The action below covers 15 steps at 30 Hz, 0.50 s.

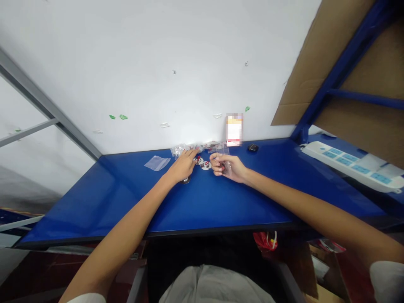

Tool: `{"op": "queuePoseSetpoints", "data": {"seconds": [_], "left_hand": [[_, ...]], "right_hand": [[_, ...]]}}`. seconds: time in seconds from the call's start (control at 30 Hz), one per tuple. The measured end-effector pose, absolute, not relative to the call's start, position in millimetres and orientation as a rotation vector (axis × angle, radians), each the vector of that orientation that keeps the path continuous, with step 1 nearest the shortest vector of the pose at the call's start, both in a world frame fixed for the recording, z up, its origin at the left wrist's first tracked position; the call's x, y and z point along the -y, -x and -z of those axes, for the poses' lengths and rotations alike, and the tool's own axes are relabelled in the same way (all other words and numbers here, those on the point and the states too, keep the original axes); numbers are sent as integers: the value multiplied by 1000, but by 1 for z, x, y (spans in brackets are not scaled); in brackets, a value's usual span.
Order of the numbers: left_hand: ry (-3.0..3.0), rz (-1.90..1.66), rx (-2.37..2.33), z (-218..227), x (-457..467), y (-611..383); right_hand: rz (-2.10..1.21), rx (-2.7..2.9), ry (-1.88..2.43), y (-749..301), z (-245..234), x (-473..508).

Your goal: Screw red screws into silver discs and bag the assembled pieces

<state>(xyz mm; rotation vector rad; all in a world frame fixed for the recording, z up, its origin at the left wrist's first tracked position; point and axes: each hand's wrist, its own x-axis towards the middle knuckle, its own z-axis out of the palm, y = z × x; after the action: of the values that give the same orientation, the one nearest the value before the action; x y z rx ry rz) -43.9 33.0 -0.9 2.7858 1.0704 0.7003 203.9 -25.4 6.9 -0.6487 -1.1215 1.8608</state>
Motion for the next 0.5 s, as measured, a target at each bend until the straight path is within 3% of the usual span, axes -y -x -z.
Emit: {"op": "queuePoseSetpoints", "data": {"seconds": [0.5], "left_hand": [[-2681,-771,-1134,7,-42,40]], "right_hand": [[-1848,1402,613,-201,-2,31]]}}
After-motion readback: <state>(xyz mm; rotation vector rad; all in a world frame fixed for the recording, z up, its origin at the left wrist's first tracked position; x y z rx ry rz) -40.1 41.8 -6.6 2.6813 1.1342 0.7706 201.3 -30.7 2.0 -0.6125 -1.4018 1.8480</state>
